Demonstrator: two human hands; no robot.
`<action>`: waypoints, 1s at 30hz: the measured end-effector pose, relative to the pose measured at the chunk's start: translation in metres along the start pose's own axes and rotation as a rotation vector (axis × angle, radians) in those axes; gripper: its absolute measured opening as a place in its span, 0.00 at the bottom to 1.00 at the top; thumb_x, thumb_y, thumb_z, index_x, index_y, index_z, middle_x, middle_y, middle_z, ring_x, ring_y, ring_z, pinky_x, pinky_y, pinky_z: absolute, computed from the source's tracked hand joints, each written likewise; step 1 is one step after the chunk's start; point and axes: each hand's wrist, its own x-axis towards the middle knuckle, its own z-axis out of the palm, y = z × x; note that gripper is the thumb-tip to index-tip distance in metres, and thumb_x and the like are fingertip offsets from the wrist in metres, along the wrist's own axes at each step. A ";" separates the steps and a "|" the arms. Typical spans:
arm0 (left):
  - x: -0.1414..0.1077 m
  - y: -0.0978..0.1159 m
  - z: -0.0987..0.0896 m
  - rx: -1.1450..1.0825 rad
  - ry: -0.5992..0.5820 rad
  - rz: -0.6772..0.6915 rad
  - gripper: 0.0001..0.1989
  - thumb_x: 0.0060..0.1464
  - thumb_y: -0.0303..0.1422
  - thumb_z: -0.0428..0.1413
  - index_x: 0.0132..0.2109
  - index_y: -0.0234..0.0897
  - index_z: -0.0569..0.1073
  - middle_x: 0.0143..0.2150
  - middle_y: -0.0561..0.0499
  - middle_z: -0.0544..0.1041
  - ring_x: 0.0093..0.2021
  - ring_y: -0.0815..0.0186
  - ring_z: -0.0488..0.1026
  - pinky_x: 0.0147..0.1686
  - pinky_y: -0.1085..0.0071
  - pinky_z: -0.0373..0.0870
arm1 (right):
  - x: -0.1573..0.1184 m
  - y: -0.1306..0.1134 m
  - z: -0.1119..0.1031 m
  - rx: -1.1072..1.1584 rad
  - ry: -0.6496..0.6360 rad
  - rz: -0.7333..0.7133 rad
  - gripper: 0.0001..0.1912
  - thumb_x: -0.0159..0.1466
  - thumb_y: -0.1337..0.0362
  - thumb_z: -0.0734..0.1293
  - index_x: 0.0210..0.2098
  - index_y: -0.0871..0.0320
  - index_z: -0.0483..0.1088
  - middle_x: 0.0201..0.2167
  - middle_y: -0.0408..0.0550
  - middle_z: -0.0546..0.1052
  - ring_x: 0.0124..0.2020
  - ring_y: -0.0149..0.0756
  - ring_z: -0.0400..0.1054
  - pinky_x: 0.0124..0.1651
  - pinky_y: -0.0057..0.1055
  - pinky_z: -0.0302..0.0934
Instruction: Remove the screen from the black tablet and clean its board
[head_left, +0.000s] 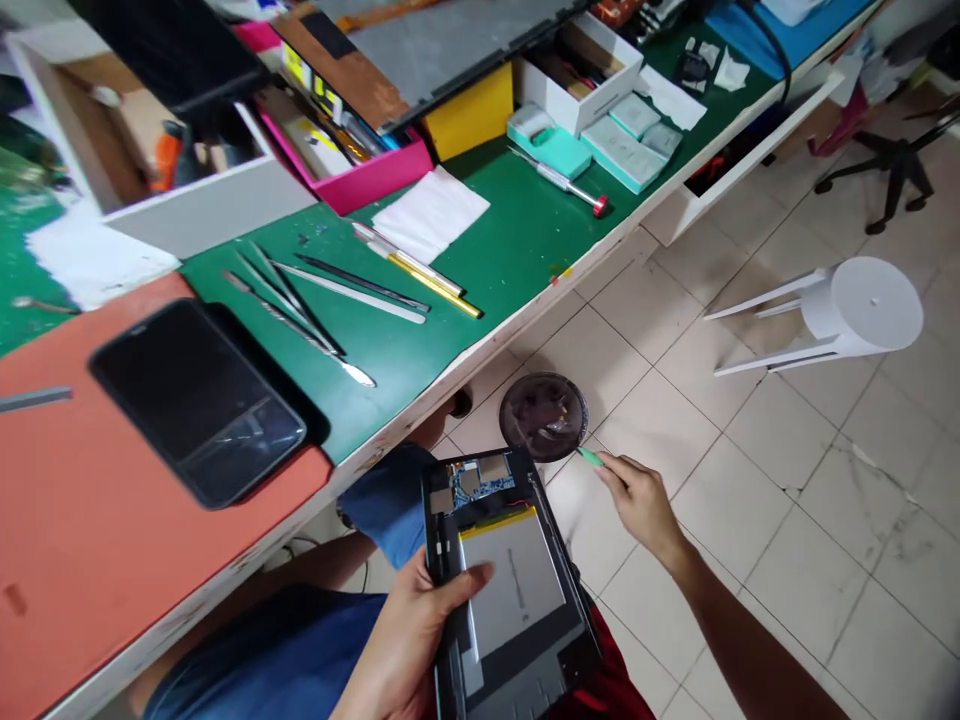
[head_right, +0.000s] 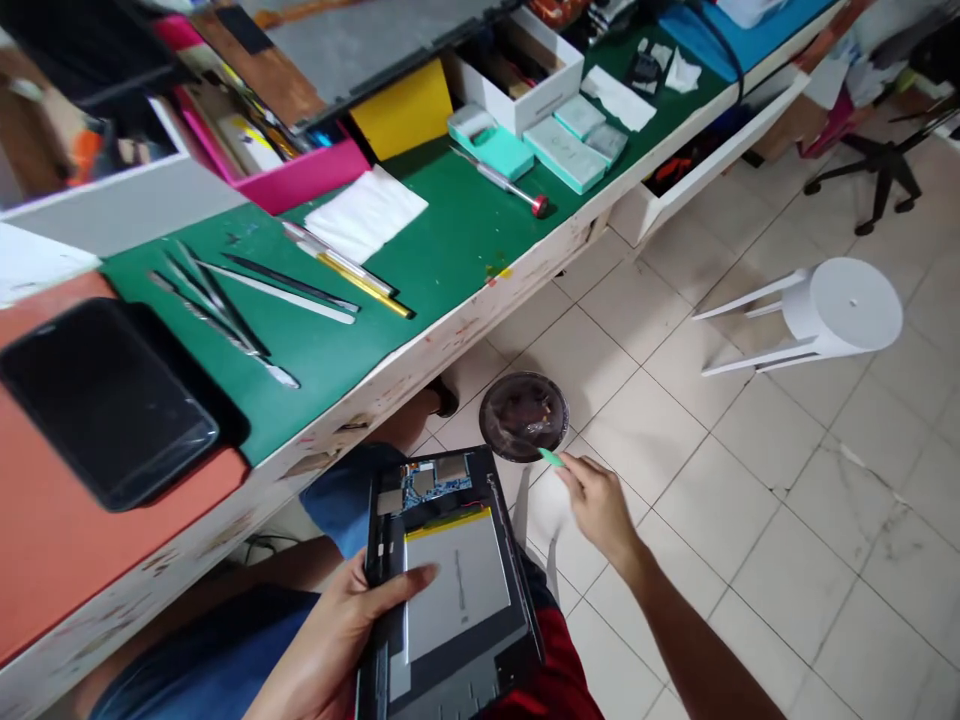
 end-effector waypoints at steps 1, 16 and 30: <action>0.002 0.001 0.000 0.003 0.008 0.003 0.35 0.37 0.36 0.78 0.53 0.35 0.78 0.40 0.40 0.86 0.29 0.48 0.84 0.31 0.54 0.83 | 0.001 -0.001 0.003 -0.003 -0.010 -0.006 0.17 0.76 0.59 0.63 0.58 0.50 0.79 0.41 0.50 0.84 0.37 0.39 0.79 0.39 0.32 0.73; 0.010 0.018 -0.013 0.015 0.063 -0.055 0.33 0.35 0.35 0.79 0.50 0.37 0.79 0.40 0.42 0.87 0.34 0.47 0.86 0.35 0.56 0.83 | 0.007 -0.006 0.019 -0.117 0.026 0.005 0.19 0.78 0.57 0.59 0.56 0.51 0.80 0.35 0.51 0.82 0.33 0.40 0.77 0.35 0.32 0.72; 0.004 0.019 -0.047 0.105 -0.023 -0.031 0.31 0.36 0.38 0.78 0.51 0.38 0.83 0.48 0.41 0.87 0.44 0.42 0.85 0.45 0.55 0.82 | -0.007 -0.027 -0.008 -0.153 0.079 -0.102 0.16 0.76 0.61 0.63 0.56 0.49 0.80 0.35 0.51 0.81 0.31 0.40 0.76 0.34 0.34 0.72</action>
